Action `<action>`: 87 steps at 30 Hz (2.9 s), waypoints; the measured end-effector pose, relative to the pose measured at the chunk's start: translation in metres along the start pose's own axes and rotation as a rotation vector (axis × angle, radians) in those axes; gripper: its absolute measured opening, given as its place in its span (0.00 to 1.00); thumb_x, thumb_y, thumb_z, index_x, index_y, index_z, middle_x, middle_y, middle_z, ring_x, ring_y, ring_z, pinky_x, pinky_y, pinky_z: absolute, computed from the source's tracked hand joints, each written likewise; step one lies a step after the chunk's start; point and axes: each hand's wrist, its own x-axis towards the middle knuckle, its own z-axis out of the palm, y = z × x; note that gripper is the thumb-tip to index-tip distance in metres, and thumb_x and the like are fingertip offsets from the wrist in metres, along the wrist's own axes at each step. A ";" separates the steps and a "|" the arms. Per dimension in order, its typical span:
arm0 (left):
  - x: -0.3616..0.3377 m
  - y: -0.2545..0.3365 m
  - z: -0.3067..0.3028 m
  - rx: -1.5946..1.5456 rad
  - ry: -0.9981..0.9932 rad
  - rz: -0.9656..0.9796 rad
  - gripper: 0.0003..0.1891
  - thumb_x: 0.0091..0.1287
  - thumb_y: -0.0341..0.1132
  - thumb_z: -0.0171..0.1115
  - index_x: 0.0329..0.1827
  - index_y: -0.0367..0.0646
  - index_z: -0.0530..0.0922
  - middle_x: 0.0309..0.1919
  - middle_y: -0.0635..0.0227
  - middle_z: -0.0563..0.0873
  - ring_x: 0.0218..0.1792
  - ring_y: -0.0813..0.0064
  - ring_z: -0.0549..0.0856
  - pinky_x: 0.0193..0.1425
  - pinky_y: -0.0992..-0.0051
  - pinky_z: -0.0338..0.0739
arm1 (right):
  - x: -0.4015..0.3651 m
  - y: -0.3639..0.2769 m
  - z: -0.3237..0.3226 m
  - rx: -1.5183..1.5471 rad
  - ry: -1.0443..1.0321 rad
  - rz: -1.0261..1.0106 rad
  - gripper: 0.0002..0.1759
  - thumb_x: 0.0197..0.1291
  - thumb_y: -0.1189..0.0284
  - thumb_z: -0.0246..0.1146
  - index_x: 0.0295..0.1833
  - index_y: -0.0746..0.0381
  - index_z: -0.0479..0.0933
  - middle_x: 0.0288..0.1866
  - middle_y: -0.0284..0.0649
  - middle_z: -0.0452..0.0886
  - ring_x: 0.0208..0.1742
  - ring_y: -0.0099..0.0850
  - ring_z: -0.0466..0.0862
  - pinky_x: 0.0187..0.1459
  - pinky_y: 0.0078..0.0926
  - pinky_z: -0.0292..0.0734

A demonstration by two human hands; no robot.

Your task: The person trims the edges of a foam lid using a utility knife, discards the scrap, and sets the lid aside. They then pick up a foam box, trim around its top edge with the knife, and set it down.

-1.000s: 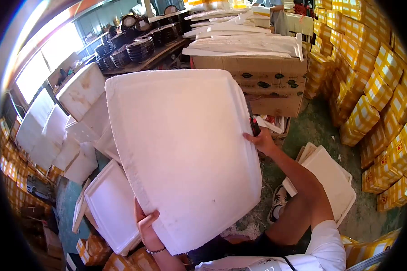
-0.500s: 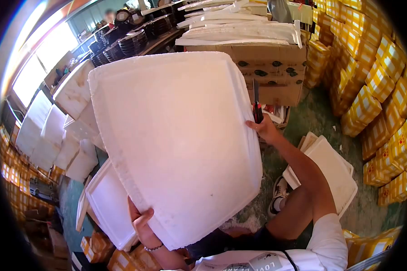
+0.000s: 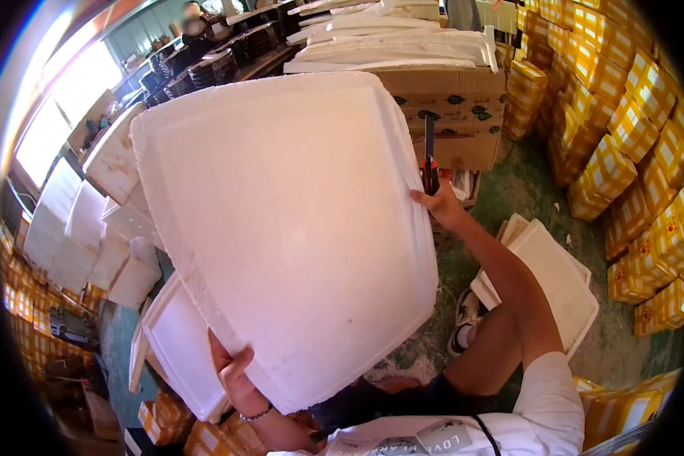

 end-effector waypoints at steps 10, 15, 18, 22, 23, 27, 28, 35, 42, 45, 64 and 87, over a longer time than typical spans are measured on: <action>-0.017 -0.005 0.023 0.011 0.003 -0.081 0.52 0.45 0.21 0.66 0.82 0.35 0.61 0.67 0.53 0.80 0.64 0.55 0.81 0.70 0.62 0.76 | 0.012 -0.045 0.003 -0.125 0.351 -0.097 0.29 0.59 0.59 0.80 0.52 0.72 0.80 0.39 0.45 0.88 0.36 0.33 0.88 0.41 0.34 0.84; -0.021 -0.011 0.023 0.067 -0.025 -0.095 0.53 0.41 0.22 0.66 0.81 0.34 0.62 0.65 0.53 0.80 0.64 0.56 0.80 0.71 0.61 0.75 | 0.021 -0.039 -0.030 -0.192 0.280 0.115 0.30 0.59 0.59 0.80 0.49 0.76 0.80 0.40 0.50 0.88 0.33 0.35 0.89 0.37 0.34 0.85; -0.019 -0.013 0.017 0.071 -0.058 -0.087 0.53 0.41 0.22 0.66 0.81 0.34 0.63 0.65 0.53 0.81 0.64 0.56 0.81 0.71 0.61 0.74 | 0.019 -0.036 -0.034 -0.127 0.314 0.077 0.26 0.59 0.60 0.80 0.46 0.74 0.81 0.36 0.48 0.88 0.28 0.33 0.88 0.31 0.33 0.84; -0.023 -0.006 0.022 0.128 -0.038 -0.089 0.52 0.41 0.23 0.67 0.80 0.33 0.64 0.65 0.53 0.81 0.64 0.56 0.81 0.71 0.62 0.74 | 0.016 -0.033 -0.030 0.210 0.295 -0.034 0.22 0.60 0.65 0.78 0.47 0.72 0.82 0.36 0.46 0.88 0.28 0.33 0.87 0.30 0.34 0.83; -0.024 -0.003 0.023 0.137 -0.023 -0.105 0.52 0.41 0.23 0.67 0.80 0.33 0.65 0.65 0.53 0.81 0.64 0.56 0.81 0.70 0.62 0.74 | 0.018 -0.027 -0.031 0.249 0.289 -0.053 0.21 0.61 0.66 0.77 0.48 0.72 0.82 0.37 0.46 0.88 0.28 0.34 0.87 0.30 0.34 0.83; -0.026 -0.004 0.024 0.112 -0.023 -0.091 0.52 0.41 0.22 0.68 0.80 0.32 0.64 0.64 0.53 0.82 0.63 0.56 0.81 0.69 0.62 0.75 | 0.019 -0.017 -0.039 0.191 0.225 0.015 0.22 0.62 0.66 0.75 0.52 0.72 0.80 0.39 0.47 0.88 0.29 0.35 0.88 0.32 0.34 0.85; -0.027 -0.006 0.022 0.115 -0.018 -0.084 0.52 0.41 0.22 0.68 0.80 0.32 0.64 0.64 0.52 0.82 0.63 0.56 0.82 0.69 0.62 0.75 | 0.012 -0.031 -0.032 0.208 0.268 0.046 0.24 0.62 0.65 0.74 0.54 0.72 0.79 0.39 0.47 0.87 0.31 0.35 0.88 0.33 0.33 0.85; -0.029 -0.004 0.030 0.129 0.005 -0.054 0.51 0.43 0.23 0.68 0.79 0.32 0.65 0.63 0.52 0.82 0.61 0.57 0.82 0.69 0.62 0.76 | 0.024 -0.005 -0.038 0.462 0.363 0.169 0.31 0.63 0.60 0.73 0.61 0.72 0.75 0.48 0.50 0.86 0.45 0.38 0.90 0.40 0.35 0.88; -0.023 -0.005 0.021 0.124 -0.042 -0.053 0.51 0.44 0.23 0.68 0.80 0.33 0.63 0.65 0.51 0.81 0.63 0.56 0.81 0.70 0.62 0.75 | 0.023 0.003 -0.041 0.602 0.192 0.182 0.30 0.66 0.56 0.70 0.63 0.67 0.76 0.55 0.45 0.85 0.53 0.38 0.88 0.45 0.40 0.88; -0.022 -0.008 0.020 0.095 -0.026 -0.036 0.52 0.44 0.23 0.68 0.81 0.33 0.62 0.65 0.51 0.81 0.64 0.56 0.81 0.70 0.62 0.75 | 0.029 0.009 -0.048 0.735 0.227 0.259 0.30 0.65 0.54 0.70 0.63 0.65 0.76 0.55 0.43 0.85 0.54 0.38 0.87 0.52 0.42 0.87; -0.006 -0.016 0.014 0.001 0.301 0.217 0.50 0.53 0.29 0.59 0.85 0.37 0.55 0.76 0.47 0.67 0.72 0.49 0.72 0.75 0.53 0.72 | -0.006 -0.016 0.021 -0.313 -0.035 -0.009 0.33 0.56 0.56 0.82 0.57 0.67 0.78 0.41 0.34 0.81 0.43 0.26 0.80 0.48 0.26 0.79; -0.018 -0.016 -0.011 -0.035 0.442 0.146 0.28 0.77 0.48 0.52 0.69 0.34 0.73 0.59 0.59 0.83 0.57 0.63 0.84 0.63 0.65 0.79 | 0.009 -0.004 0.006 0.296 -0.169 0.171 0.31 0.66 0.49 0.73 0.61 0.62 0.78 0.42 0.35 0.85 0.44 0.27 0.85 0.46 0.30 0.79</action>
